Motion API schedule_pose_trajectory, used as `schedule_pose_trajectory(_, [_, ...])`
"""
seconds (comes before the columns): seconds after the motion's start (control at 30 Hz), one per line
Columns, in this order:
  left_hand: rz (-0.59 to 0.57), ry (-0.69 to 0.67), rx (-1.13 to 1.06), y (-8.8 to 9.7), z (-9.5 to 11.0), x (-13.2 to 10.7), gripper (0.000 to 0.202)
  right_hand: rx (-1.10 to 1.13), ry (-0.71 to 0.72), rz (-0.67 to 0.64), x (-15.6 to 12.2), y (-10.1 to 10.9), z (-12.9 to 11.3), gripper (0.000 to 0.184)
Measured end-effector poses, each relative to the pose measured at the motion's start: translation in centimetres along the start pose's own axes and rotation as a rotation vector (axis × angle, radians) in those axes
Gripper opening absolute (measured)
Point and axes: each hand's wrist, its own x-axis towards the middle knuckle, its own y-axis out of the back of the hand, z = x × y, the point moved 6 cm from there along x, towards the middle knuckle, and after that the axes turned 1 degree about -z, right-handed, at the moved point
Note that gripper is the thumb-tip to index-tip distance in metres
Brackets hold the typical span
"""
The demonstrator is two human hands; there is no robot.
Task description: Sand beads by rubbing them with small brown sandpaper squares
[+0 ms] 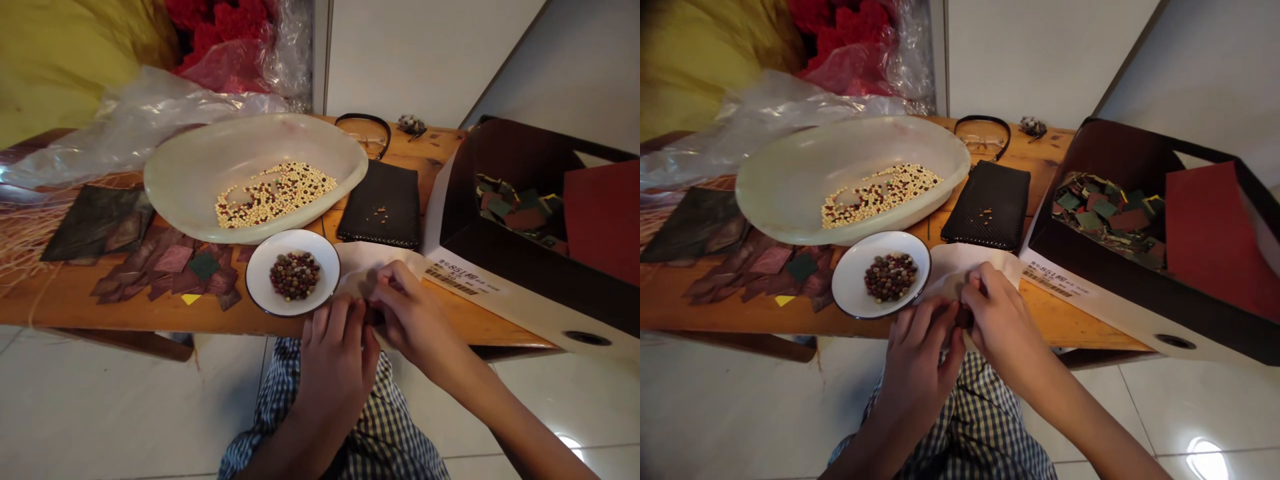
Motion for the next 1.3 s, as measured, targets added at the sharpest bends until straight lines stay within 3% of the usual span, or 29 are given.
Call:
schedule_pose_trajectory(0.13, [-0.014,0.01,-0.02,-0.02,-0.09,0.02,0.027,0.052,-0.02,-0.035,-0.13,-0.42,-0.01,0.013])
schedule_pose_trajectory(0.27, [-0.009,0.013,-0.033,0.02,-0.09,0.0,0.028,0.057,-0.022,0.064,-0.19,-0.12,-0.02,0.016])
schedule_pose_trajectory(0.5, [-0.006,0.011,-0.053,0.06,-0.09,0.03,0.028,0.081,-0.014,0.108,-0.01,0.19,-0.22,0.013])
schedule_pose_trajectory(0.67, [-0.003,0.001,-0.055,-0.01,-0.17,-0.06,0.028,0.117,-0.044,0.024,-0.04,0.05,-0.55,0.017])
schedule_pose_trajectory(1.03, [-0.011,-0.01,-0.049,0.08,-0.12,-0.05,0.028,0.16,-0.104,0.148,-0.49,-0.07,-0.28,0.017])
schedule_pose_trajectory(1.2, [0.005,-0.015,-0.034,0.14,-0.05,-0.08,0.028,0.175,-0.124,0.103,-0.25,-0.2,-0.38,0.017])
schedule_pose_trajectory(1.3, [0.008,-0.007,-0.033,0.11,-0.06,-0.07,0.027,0.154,-0.121,0.183,-0.13,0.39,-0.38,0.018])
